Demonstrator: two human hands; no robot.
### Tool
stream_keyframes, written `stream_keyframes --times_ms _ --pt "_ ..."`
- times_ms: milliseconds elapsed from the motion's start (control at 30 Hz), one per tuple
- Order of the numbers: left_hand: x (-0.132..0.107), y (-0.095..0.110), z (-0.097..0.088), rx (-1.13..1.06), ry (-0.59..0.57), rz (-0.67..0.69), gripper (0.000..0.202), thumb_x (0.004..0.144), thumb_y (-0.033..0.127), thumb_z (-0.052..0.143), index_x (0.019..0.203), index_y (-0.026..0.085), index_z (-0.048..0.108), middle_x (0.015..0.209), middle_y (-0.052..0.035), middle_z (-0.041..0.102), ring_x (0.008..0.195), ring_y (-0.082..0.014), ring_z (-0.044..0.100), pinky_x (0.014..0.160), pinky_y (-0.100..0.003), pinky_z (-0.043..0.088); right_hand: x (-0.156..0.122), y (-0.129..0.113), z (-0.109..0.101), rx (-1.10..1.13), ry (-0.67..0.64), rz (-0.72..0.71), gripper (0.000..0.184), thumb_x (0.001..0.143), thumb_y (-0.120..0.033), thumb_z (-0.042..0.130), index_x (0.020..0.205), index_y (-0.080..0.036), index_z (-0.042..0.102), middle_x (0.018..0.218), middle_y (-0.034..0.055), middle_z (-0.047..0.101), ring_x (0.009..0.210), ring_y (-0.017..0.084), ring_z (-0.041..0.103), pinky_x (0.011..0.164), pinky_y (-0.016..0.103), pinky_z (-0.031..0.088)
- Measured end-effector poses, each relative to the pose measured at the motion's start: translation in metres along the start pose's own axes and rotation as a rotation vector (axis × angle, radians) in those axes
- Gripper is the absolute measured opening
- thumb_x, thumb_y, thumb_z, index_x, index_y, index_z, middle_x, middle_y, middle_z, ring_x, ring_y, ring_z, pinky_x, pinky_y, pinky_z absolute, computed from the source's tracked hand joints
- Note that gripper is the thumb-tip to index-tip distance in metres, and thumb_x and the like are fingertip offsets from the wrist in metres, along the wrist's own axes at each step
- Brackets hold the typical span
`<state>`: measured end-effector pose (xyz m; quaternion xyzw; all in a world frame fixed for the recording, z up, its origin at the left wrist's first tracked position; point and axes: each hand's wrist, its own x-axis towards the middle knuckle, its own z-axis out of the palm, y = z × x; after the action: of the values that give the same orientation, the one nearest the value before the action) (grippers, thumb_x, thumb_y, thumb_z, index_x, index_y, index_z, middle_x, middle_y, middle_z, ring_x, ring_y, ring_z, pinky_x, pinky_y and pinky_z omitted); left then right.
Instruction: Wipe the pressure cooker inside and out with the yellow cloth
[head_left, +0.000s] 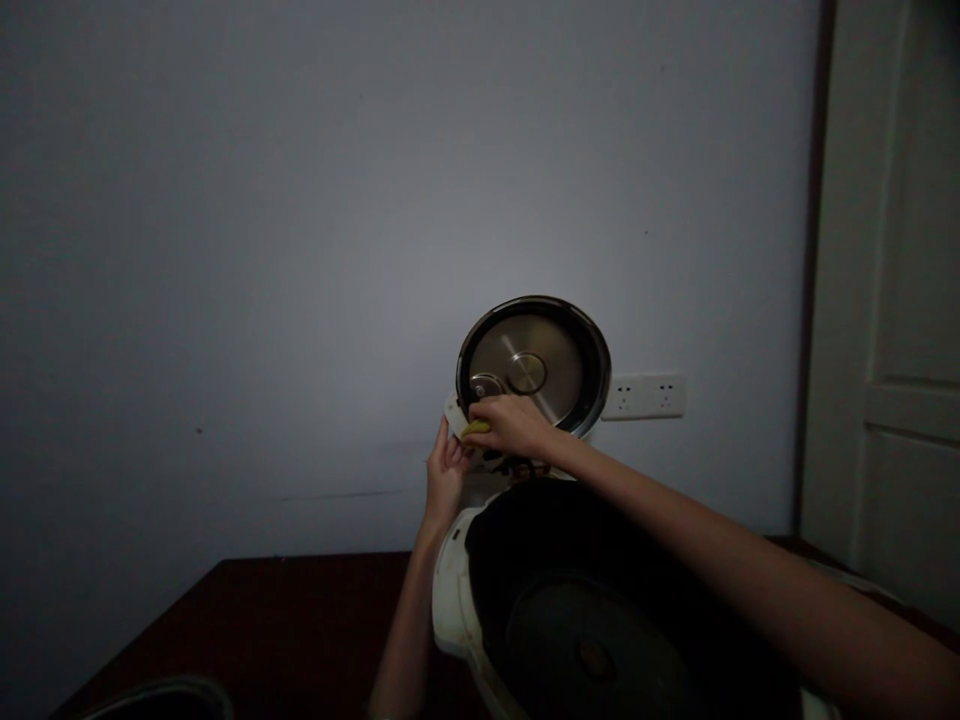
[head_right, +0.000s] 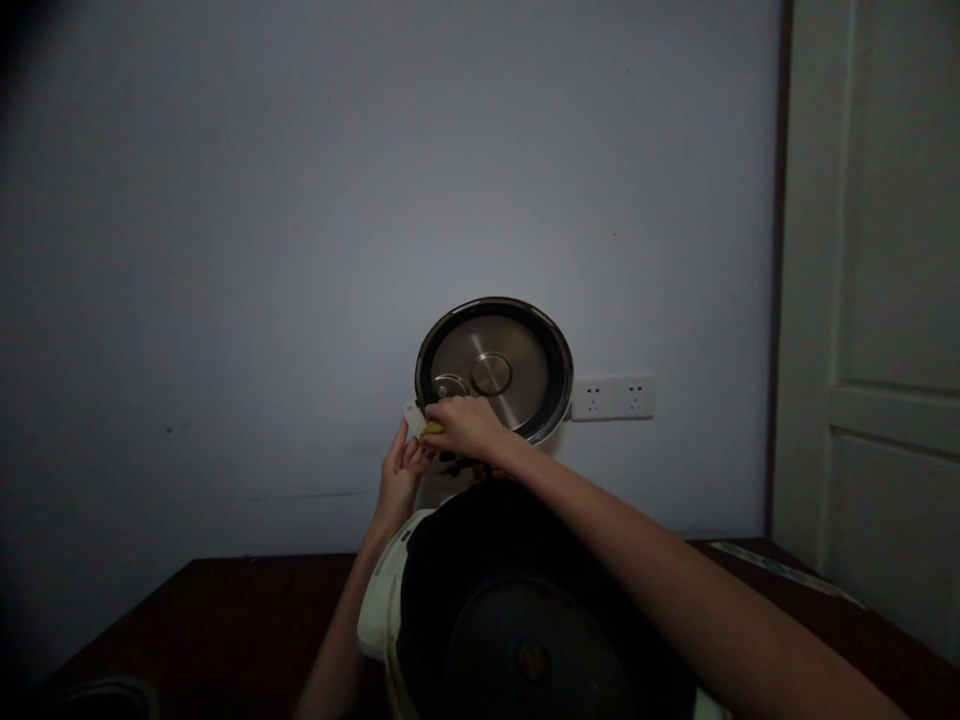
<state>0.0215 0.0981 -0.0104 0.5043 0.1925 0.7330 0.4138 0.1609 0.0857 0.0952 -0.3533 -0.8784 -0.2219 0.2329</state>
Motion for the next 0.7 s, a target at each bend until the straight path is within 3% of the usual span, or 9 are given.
stream_keyframes --times_ms 200,300,400,500,700 --pt "0.000 -0.001 0.000 0.016 -0.005 0.023 0.091 0.063 0.006 0.064 0.146 0.019 0.028 0.139 -0.0129 0.050 0.127 -0.0247 0.048 0.103 -0.034 0.041 -0.002 0.015 -0.007 0.014 0.010 0.138 0.027 0.083 -0.047 0.057 0.091 -0.024 0.067 0.091 0.0038 0.071 0.082 0.020 0.065 0.059 0.024 0.034" --pt "0.000 0.000 -0.001 0.007 -0.002 0.020 0.091 0.064 0.008 0.064 0.146 0.019 0.027 0.139 -0.0131 0.050 0.126 -0.0248 0.049 0.103 -0.034 0.041 -0.004 0.007 -0.008 0.094 0.020 0.059 0.028 0.084 -0.049 0.056 0.091 -0.024 0.066 0.090 0.0020 0.071 0.082 0.018 0.065 0.059 0.023 0.034" --pt "-0.001 0.001 -0.001 0.005 0.012 0.000 0.096 0.061 0.007 0.063 0.148 0.018 0.022 0.139 -0.0138 0.049 0.125 -0.0249 0.051 0.103 -0.035 0.042 -0.005 -0.008 -0.005 0.002 0.049 -0.018 0.028 0.085 -0.047 0.056 0.095 -0.022 0.064 0.097 0.0050 0.069 0.084 0.019 0.064 0.059 0.024 0.034" --pt "-0.001 0.001 0.000 0.008 0.022 -0.008 0.097 0.061 0.006 0.063 0.148 0.016 0.020 0.138 -0.0147 0.050 0.123 -0.0243 0.052 0.103 -0.034 0.042 -0.004 -0.014 -0.002 -0.055 0.061 0.038 0.030 0.085 -0.045 0.056 0.099 -0.020 0.062 0.100 0.0074 0.068 0.085 0.021 0.064 0.058 0.025 0.034" --pt "-0.001 0.001 0.001 0.001 0.003 0.007 0.095 0.063 0.008 0.064 0.148 0.017 0.022 0.138 -0.0151 0.050 0.124 -0.0246 0.051 0.103 -0.034 0.042 0.000 -0.002 0.000 0.060 -0.029 0.090 0.027 0.084 -0.044 0.056 0.096 -0.021 0.062 0.096 0.0053 0.069 0.086 0.020 0.064 0.060 0.024 0.035"
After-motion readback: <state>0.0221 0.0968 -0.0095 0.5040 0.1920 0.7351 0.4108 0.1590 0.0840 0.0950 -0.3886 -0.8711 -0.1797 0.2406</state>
